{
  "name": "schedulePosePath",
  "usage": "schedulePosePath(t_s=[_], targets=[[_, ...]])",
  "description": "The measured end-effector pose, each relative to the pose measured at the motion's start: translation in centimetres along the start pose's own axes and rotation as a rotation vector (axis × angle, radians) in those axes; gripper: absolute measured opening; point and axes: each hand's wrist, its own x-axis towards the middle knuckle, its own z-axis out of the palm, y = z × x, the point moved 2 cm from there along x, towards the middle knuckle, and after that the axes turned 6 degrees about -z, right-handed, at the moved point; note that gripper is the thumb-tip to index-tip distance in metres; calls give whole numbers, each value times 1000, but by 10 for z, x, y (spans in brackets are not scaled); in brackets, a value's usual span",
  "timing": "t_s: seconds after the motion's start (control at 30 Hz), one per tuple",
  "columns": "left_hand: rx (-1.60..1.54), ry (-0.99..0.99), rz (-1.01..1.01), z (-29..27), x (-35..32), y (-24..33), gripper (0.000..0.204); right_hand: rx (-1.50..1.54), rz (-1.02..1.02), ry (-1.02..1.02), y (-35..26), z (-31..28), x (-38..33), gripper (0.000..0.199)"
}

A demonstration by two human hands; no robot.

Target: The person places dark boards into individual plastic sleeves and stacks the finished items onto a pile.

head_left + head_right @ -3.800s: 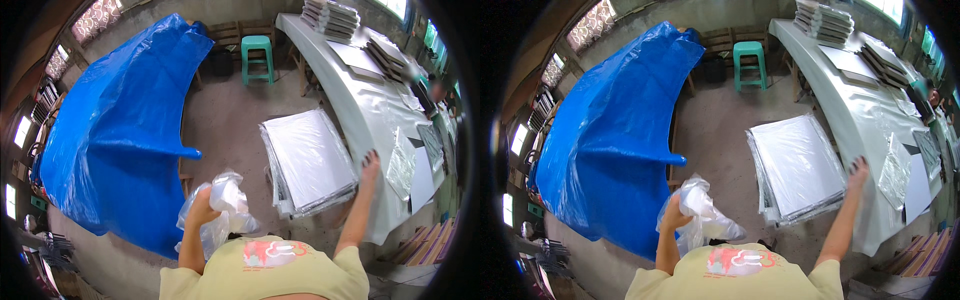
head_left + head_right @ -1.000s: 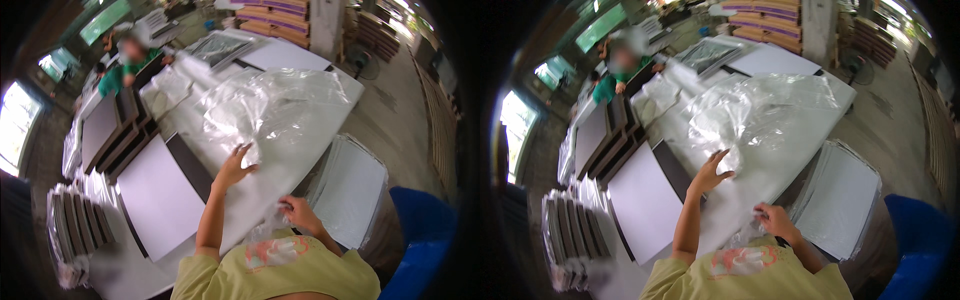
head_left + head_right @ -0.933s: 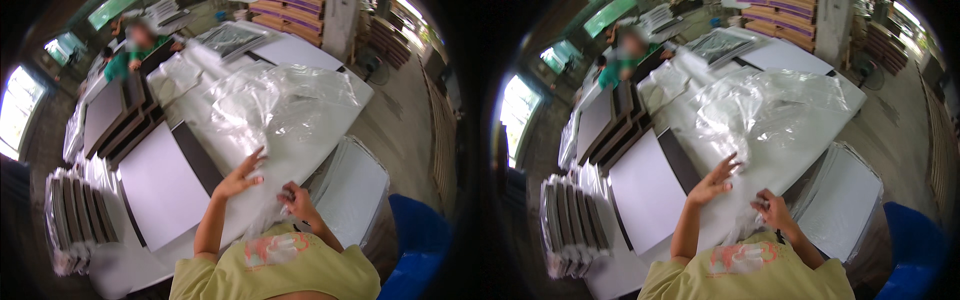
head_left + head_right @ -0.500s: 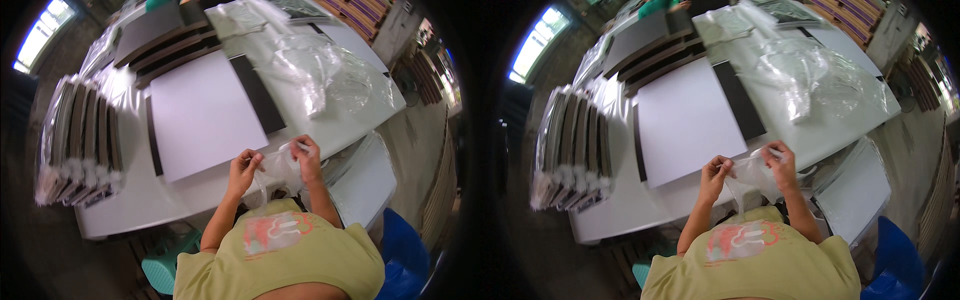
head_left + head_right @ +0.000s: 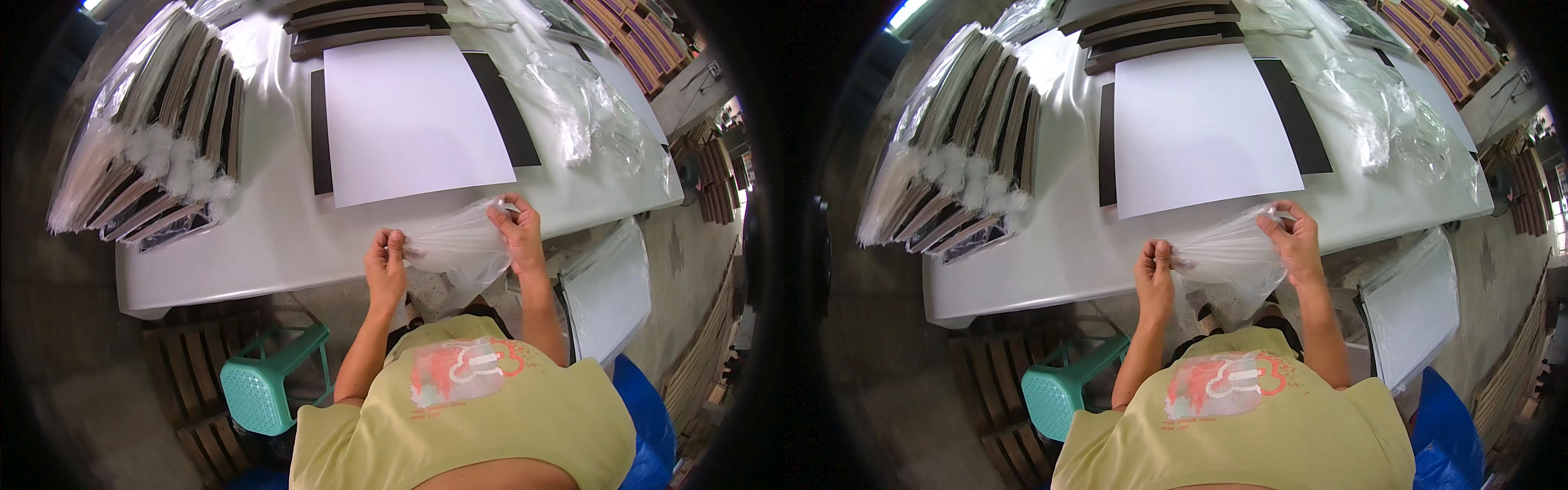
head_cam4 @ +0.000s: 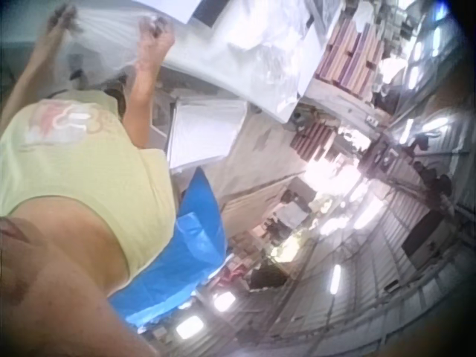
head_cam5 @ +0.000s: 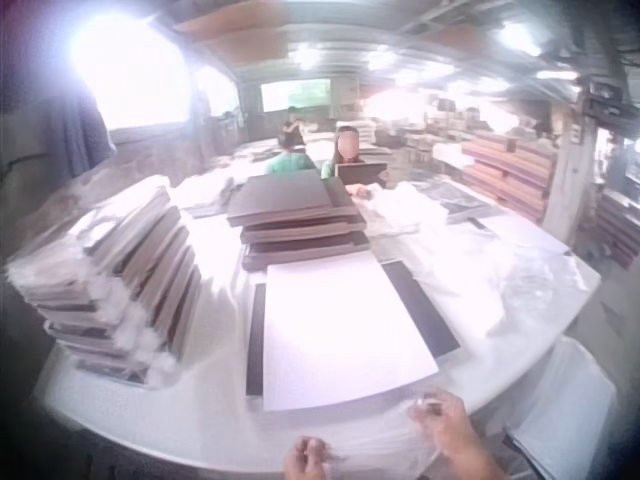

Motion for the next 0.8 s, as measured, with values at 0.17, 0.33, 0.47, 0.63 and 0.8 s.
schedulePosePath(t_s=[0.17,0.33,0.47,0.63,0.8], targets=[[67,17,-34,-18,-12,2,29,221,39,-170,4,13,-6,50],[123,-51,-43,-15,-29,10,29,287,140,-268,18,26,3,56],[358,-41,96,-17,-29,6,27,158,112,-264,6,23,3,54],[548,-31,330,28,-25,24,42,-30,-22,-288,-1,24,-14,53],[225,-162,-85,49,-17,6,32,70,29,-291,0,12,-20,56]])
